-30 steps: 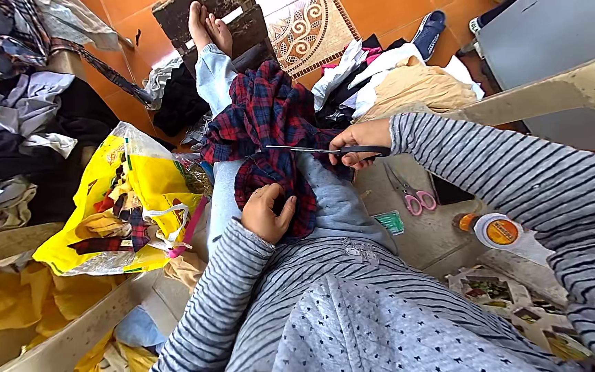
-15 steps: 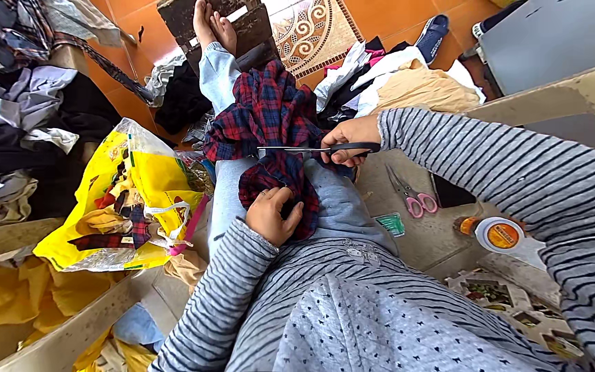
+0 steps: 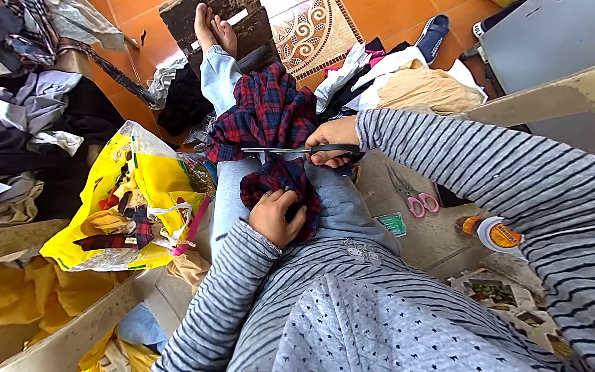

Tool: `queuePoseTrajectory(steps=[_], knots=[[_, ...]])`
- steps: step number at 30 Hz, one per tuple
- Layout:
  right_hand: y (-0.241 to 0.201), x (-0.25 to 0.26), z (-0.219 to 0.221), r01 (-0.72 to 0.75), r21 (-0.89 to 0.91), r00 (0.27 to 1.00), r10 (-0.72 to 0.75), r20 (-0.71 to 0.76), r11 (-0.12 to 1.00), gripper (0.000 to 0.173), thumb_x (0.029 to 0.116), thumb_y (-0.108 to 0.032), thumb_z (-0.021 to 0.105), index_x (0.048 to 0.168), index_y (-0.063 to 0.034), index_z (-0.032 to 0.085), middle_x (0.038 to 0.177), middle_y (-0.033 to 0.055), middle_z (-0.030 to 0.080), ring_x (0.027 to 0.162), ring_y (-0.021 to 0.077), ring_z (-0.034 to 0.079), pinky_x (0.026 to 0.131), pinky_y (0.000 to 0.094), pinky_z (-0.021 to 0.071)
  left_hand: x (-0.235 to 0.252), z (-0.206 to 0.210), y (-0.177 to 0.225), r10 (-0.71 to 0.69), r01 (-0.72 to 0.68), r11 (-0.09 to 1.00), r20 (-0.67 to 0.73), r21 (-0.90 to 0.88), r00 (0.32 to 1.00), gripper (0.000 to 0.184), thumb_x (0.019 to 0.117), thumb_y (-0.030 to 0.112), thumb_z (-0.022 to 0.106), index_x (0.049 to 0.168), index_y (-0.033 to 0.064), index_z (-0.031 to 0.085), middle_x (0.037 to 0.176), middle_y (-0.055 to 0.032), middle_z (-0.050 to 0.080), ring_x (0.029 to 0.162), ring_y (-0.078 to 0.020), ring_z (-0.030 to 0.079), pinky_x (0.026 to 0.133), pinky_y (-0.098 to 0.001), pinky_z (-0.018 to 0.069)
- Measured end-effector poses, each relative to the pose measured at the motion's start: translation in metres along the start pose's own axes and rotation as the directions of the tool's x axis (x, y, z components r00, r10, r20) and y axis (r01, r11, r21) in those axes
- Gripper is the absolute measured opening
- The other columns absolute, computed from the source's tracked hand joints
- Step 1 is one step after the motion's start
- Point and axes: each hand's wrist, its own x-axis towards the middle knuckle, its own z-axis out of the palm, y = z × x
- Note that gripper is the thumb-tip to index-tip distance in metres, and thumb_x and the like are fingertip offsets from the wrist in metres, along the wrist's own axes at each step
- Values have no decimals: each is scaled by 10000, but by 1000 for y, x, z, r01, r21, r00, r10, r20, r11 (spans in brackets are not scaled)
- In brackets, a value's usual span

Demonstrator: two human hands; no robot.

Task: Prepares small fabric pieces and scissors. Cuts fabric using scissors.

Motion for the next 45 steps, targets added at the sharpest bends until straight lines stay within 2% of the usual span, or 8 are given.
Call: queuePoseTrajectory(steps=[4, 7, 14, 18, 24, 29, 32, 45], knots=[[1, 4, 3, 24, -45, 999, -25, -24, 999, 313, 1010, -310, 640, 1016, 3, 654, 658, 41, 595, 532, 92, 573, 532, 228, 485, 5, -7, 3, -366, 339, 910, -81, -239, 927, 480, 935, 406, 686, 1062, -57, 692, 912, -146, 732, 866, -227, 726, 817, -448, 590], [2, 6, 8, 18, -25, 1000, -18, -19, 1000, 315, 1000, -296, 653, 1050, 14, 658, 673, 52, 590, 536, 94, 562, 536, 228, 478, 28, -26, 0, -707, 622, 433, 182, -653, 683, 611, 1096, 437, 401, 1461, -52, 408, 1213, -213, 631, 974, -227, 670, 849, -390, 556], [20, -6, 24, 210, 219, 978, -209, -25, 953, 293, 991, -226, 667, 1140, 20, 608, 717, 39, 613, 591, 102, 622, 584, 239, 536, 56, -39, -10, -869, 244, 80, 52, -967, 492, 219, 1052, 83, 522, 1249, 6, 581, 1012, -77, 647, 899, -160, 663, 826, -338, 565], [35, -10, 51, 442, 387, 895, -423, -140, 809, 754, 746, -704, 763, 1121, -67, 611, 697, -39, 633, 603, 58, 643, 589, 206, 551, 52, -68, -6, -782, 434, -66, 317, -898, 537, 534, 1094, 449, 344, 1451, 57, 407, 1274, -106, 571, 1080, -208, 633, 905, -396, 539], [38, -19, 96, 618, 519, 782, -529, -328, 591, 711, 759, -741, 737, 1151, -155, 643, 728, -86, 673, 616, 56, 650, 594, 239, 567, 68, -15, -18, -732, 688, 357, 269, -632, 627, 437, 1022, 282, 649, 1273, -74, 608, 1158, -225, 689, 1068, -268, 682, 991, -454, 539], [44, -37, 105, 693, 476, 714, -602, -357, 541, 604, 818, -738, 668, 1222, -288, 671, 826, -95, 727, 677, 24, 674, 604, 206, 567, 66, -77, 18, -641, 185, 128, 60, -974, 765, 337, 1040, 38, 522, 1366, -44, 493, 1113, -149, 666, 972, -182, 670, 902, -388, 561], [48, -46, 100, 734, 400, 675, -654, -342, 549, 570, 877, -748, 589, 1272, -342, 649, 872, -129, 726, 735, 13, 682, 660, 226, 582, 33, -132, 39, -324, 89, 12, 80, -996, 943, 537, 1077, 396, 166, 1276, 94, 563, 1090, -41, 721, 1028, -142, 693, 930, -371, 567], [-51, -26, 123, 771, 384, 603, -776, -185, 508, 615, 884, -703, 632, 1261, -218, 643, 868, -102, 723, 721, -1, 669, 647, 171, 545, -123, -271, 20, -328, -205, 385, -342, -900, 881, 278, 1030, 365, 549, 1072, 148, 717, 985, -40, 766, 923, -131, 739, 854, -332, 612]])
